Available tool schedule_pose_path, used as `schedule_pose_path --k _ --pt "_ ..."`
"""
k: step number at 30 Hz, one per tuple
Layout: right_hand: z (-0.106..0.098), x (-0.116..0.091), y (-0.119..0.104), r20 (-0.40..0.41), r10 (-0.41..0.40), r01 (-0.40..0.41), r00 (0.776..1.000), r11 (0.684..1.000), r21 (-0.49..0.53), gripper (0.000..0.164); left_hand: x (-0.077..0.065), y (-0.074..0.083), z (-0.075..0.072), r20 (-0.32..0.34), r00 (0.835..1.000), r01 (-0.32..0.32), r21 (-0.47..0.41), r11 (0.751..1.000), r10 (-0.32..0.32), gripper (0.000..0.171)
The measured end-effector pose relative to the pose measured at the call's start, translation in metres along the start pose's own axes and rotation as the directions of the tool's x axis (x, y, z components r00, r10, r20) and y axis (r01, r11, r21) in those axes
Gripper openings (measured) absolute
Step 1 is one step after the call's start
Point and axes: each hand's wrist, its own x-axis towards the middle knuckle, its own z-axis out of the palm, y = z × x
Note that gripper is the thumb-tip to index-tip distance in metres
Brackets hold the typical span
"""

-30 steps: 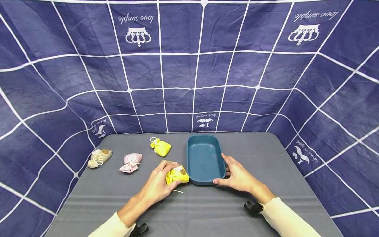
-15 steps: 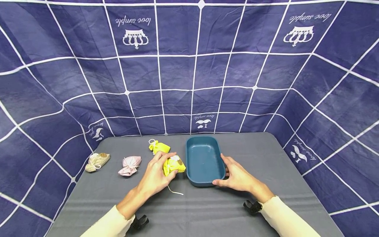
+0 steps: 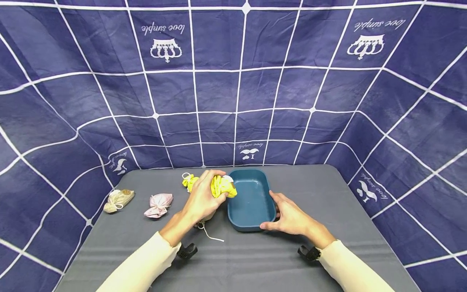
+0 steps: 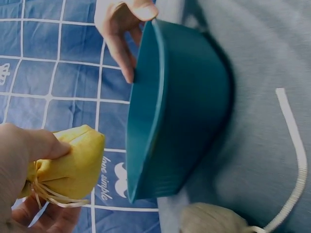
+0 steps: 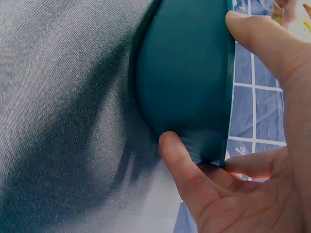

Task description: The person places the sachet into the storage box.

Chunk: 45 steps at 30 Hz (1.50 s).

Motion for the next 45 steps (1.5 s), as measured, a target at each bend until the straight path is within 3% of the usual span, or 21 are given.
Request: schedule_pose_path --k 5,13,23,37,42,45 --pt "0.004 0.000 -0.004 0.008 0.003 -0.003 1.000 1.000 0.006 0.133 0.018 0.001 0.008 0.028 1.000 0.010 -0.030 0.999 -0.009 0.067" --pt "0.003 -0.001 -0.004 0.003 0.014 -0.014 1.000 1.000 -0.019 0.133 0.047 0.003 0.031 0.126 0.991 0.047 -0.054 0.997 -0.040 0.070" --pt "0.000 0.000 0.000 0.004 -0.015 0.015 1.000 1.000 -0.014 0.131 0.082 0.009 0.061 0.203 0.979 -0.006 -0.061 0.998 0.019 0.069" --pt "-0.002 -0.001 0.001 0.015 -0.027 0.027 1.000 1.000 -0.012 0.131 0.103 0.017 0.099 0.306 0.952 -0.006 0.045 0.999 -0.008 0.068" --pt "-0.003 -0.001 0.002 0.016 -0.031 0.031 0.999 0.999 -0.030 0.130 0.104 0.022 0.105 0.395 0.918 -0.014 0.104 0.994 -0.028 0.084" --pt "-0.003 0.000 0.002 0.014 -0.030 0.031 0.999 0.999 -0.041 0.130 0.101 0.024 0.102 0.425 0.904 -0.012 0.124 0.992 -0.042 0.084"
